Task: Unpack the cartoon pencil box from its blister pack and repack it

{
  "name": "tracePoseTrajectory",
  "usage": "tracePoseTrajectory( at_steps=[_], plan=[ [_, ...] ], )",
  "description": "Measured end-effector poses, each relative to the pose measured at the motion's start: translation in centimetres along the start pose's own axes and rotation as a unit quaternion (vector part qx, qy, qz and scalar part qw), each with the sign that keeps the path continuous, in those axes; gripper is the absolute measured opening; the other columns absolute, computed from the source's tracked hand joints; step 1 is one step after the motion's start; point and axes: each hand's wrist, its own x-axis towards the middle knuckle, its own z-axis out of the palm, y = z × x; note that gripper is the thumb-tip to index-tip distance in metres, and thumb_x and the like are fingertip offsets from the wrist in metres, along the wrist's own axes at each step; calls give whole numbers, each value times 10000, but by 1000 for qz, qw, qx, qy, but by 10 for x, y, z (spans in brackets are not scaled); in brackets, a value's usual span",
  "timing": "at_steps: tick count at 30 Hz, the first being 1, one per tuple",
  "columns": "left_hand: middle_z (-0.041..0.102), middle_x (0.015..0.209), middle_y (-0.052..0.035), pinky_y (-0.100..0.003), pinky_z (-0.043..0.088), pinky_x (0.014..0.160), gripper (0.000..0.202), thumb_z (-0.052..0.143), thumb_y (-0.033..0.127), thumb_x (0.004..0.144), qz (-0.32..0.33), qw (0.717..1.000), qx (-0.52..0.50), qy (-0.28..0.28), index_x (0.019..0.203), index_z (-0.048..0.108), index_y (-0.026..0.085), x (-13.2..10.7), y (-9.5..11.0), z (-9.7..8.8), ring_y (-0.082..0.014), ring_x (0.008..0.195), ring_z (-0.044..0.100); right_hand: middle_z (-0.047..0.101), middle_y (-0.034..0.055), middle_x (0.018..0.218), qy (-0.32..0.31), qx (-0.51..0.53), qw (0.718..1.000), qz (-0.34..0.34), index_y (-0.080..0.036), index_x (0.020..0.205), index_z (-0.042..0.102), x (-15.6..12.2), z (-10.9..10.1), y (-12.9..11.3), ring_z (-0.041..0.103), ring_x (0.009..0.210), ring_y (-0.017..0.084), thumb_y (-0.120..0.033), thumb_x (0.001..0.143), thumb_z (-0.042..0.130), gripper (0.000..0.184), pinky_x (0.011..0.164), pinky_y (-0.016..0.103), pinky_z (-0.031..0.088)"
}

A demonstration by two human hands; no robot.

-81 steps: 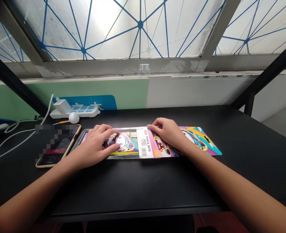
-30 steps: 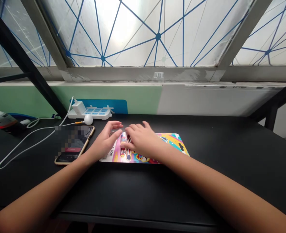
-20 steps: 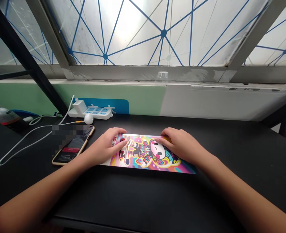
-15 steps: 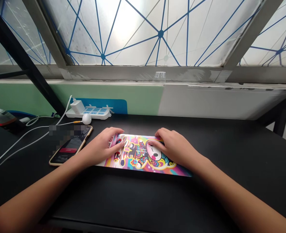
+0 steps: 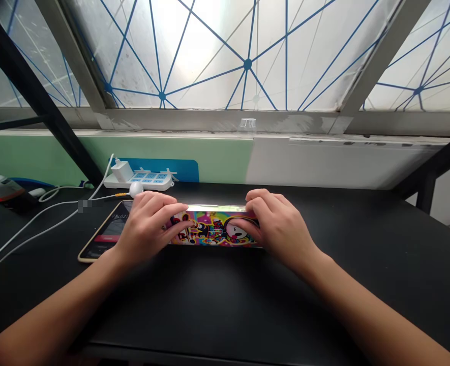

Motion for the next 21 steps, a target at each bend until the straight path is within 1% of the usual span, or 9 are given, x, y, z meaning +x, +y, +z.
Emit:
tracePoseTrajectory(
  at_steps=[3,6,8,11,12,14,17,18,21],
  plan=[
    [697,889,-14,-434,393,991,47,653,297,962,28,999,17,-15,933,643,260,-1,0,-4,-205,819,596,686,84,1010,-4,-4,999,-36,-244,876,499,2,-7,-7,638,842,214,-350,963,638,196,807,357,499],
    [684,852,-8,-488,335,1077,157,595,275,987,60,996,40,-62,835,616,245,0,3,-5,-198,801,588,687,83,979,-44,-6,997,-69,-243,837,510,2,-9,-15,642,850,224,-317,984,591,183,853,380,493],
    [681,861,-29,-471,383,1027,223,581,314,997,80,992,24,-93,792,595,226,2,7,-4,-209,815,581,688,104,1003,-80,-5,994,-80,-231,843,544,0,-6,-20,641,876,250,-288,971,579,144,844,402,489],
    [681,893,-58,-398,458,857,286,583,393,993,74,988,-59,-121,772,574,212,5,15,-1,-215,813,568,685,133,1034,-150,1,985,-85,-199,897,596,-4,3,-29,613,909,291,-220,885,615,31,793,422,489],
    [680,906,-64,-382,463,816,278,577,396,995,59,986,-92,-126,786,578,212,6,16,0,-214,812,567,682,135,1038,-174,2,981,-87,-191,918,605,-5,6,-31,600,906,296,-199,855,625,66,774,422,489],
    [676,937,-71,-371,470,794,229,555,375,1002,21,980,-147,-130,848,599,213,6,16,1,-214,833,576,673,137,1060,-213,11,973,-91,-180,959,611,-7,11,-32,578,911,299,-176,817,636,144,756,417,488],
    [669,1064,-100,-388,488,869,207,549,399,1000,-38,973,-171,-151,1020,629,208,3,8,5,-242,969,601,645,150,1145,-243,52,965,-81,-164,1013,600,-7,13,-31,560,978,308,-177,800,649,219,803,426,491],
    [660,1143,-115,-403,486,917,255,562,427,991,-58,970,-164,-170,1099,625,206,2,4,7,-261,1049,599,637,152,1164,-247,65,964,-76,-162,1022,595,-7,13,-30,556,993,309,-180,802,651,229,821,432,490],
    [605,1356,-139,-458,440,1047,504,628,538,931,-100,954,-139,-248,1314,565,216,-3,-7,12,-319,1267,538,630,147,1175,-244,92,963,-72,-172,1034,584,-7,11,-27,551,997,303,-188,827,646,216,846,437,486]
  ],
)
